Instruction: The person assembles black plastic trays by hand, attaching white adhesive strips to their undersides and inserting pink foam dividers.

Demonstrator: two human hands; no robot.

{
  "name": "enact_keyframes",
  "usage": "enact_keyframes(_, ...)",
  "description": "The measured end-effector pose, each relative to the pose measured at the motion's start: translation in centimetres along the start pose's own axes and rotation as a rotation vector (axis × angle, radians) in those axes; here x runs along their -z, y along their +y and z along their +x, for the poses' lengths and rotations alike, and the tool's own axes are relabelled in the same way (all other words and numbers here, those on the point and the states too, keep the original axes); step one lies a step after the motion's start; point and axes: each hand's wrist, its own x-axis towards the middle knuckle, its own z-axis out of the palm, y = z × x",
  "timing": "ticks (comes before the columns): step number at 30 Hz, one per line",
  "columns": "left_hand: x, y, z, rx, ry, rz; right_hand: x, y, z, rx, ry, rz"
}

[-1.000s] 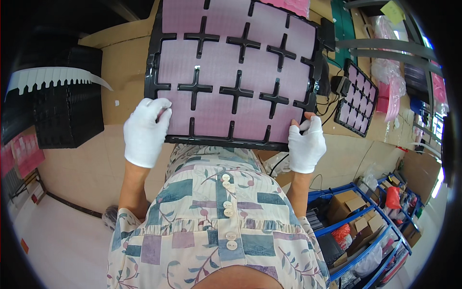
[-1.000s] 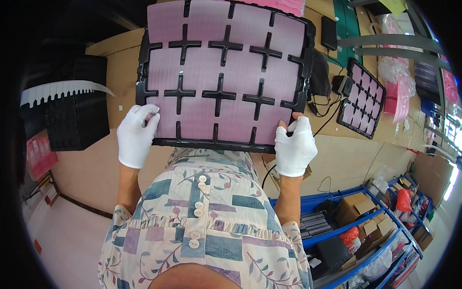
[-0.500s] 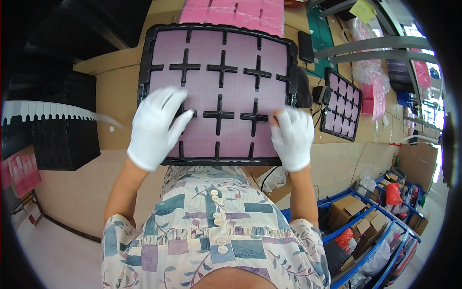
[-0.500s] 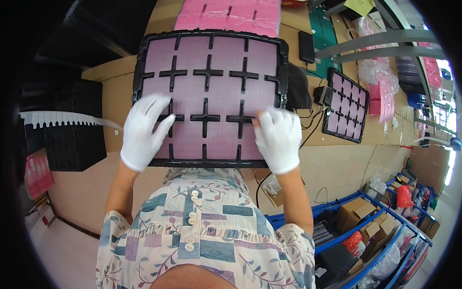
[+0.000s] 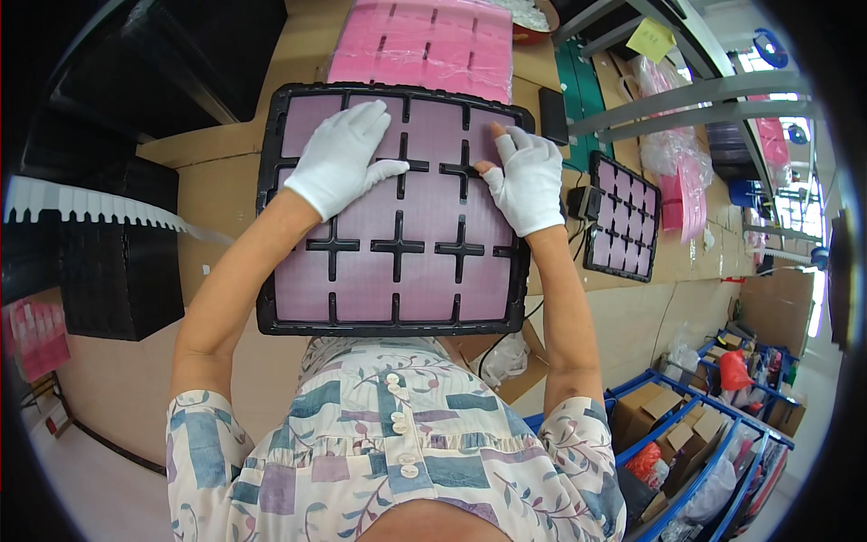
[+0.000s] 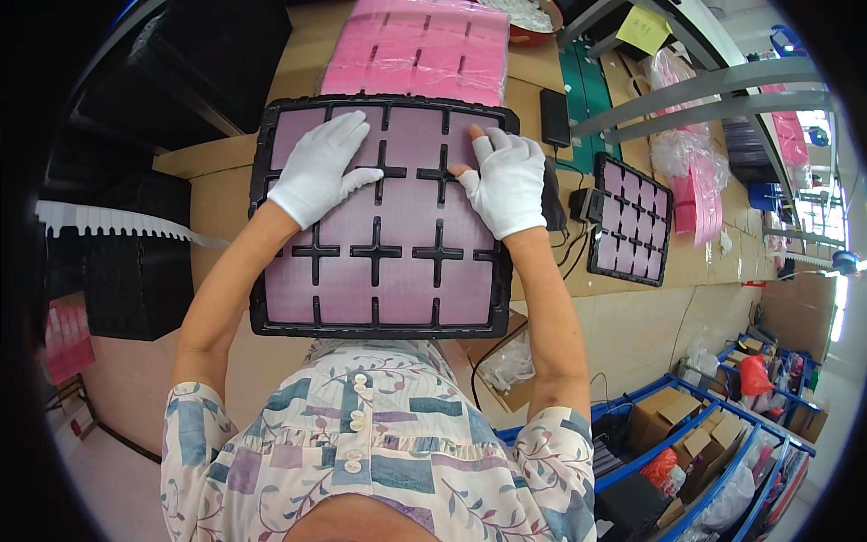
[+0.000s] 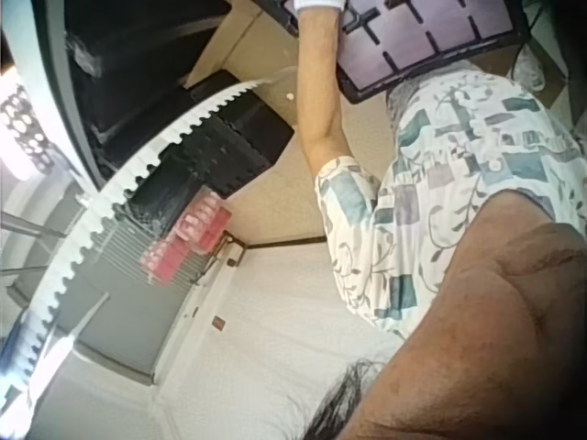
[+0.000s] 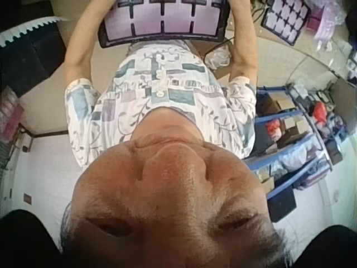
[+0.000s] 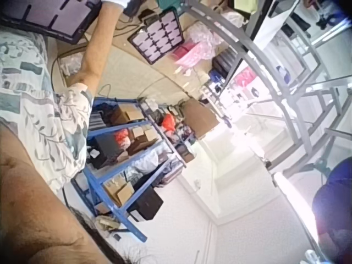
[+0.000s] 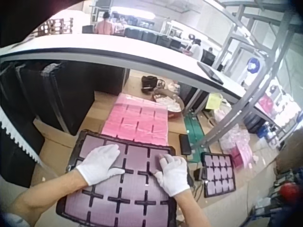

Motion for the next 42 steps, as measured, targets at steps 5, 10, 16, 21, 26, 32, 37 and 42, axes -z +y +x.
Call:
enact_keyframes(5,0.8,-3.0,-3.3,0.125,0.054,0.222,-0.5,0.2,0.6,-0.075,0.019,0.018)
enact_keyframes(10,2.8,-4.4,-4.1,0.209,-0.025,0.345,-0.8,0.9,0.0,-0.193,0.249,0.308)
enact_keyframes(16,0.5,-6.3,-11.2,0.73,0.094,-0.779,4.6,-0.8,-7.9,-0.727,-0.422,0.318)
enact_keyframes(21,1.3,-4.3,-11.7,0.751,0.134,-1.012,3.8,-3.0,-7.5,-0.584,-0.132,0.104)
enact_keyframes(26,2.8,-2.3,-12.4,0.711,0.34,-1.039,7.6,-4.0,-6.7,-0.662,0.241,0.305)
enact_keyframes(32,9.7,7.8,-5.9,0.573,0.496,-0.925,10.1,2.7,-9.9,-0.721,0.353,0.416)
enact_keyframes(37,4.7,22.0,9.0,0.093,0.098,-0.626,10.3,19.2,-23.6,-1.09,0.321,0.132)
enact_keyframes(42,-11.8,35.0,21.1,-0.142,-0.376,-0.476,2.7,35.7,-39.2,-1.343,0.163,-0.091)
